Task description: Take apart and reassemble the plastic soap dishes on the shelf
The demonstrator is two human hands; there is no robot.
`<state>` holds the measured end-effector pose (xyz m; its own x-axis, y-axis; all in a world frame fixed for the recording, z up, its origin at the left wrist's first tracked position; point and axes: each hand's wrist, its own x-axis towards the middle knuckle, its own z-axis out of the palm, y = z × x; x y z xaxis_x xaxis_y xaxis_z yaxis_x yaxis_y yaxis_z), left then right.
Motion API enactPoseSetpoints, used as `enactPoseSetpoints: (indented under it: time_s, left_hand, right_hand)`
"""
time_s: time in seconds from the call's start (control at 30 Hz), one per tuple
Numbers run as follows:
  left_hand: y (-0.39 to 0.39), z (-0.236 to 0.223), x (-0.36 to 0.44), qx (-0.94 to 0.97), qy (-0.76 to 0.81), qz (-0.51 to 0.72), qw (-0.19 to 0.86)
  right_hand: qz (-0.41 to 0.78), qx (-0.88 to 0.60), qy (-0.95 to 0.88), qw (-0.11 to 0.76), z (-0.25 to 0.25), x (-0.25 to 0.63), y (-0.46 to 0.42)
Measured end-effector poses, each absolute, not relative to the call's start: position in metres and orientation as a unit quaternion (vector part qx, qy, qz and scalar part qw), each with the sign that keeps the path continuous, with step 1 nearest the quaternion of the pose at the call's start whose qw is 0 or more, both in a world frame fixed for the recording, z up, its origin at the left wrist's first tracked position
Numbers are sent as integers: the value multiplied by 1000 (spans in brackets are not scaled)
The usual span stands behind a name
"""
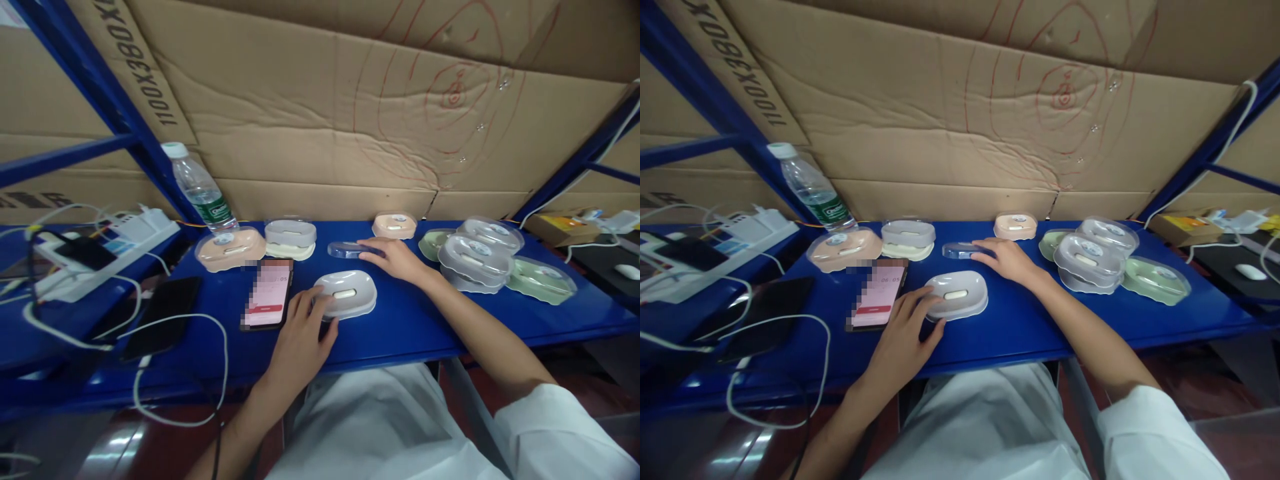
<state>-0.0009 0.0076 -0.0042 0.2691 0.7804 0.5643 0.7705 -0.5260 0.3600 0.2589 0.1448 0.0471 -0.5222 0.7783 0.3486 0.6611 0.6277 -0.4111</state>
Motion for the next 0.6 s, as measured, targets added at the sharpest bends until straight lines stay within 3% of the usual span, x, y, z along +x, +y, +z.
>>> enactPoseSetpoints:
  time_s: [0.13,0.27,0.6]
  left_hand:
    - [7,-4,-1,774,497,388,65]
    - [5,-3,0,762,504,398,81]
    - [7,-8,-1,771,487,409,31]
  right_hand:
    - [138,-420,-837,321,53,252,91]
    - [79,-436,-826,347,30,247,47]
    - [34,-395,-870,292,3,255,34]
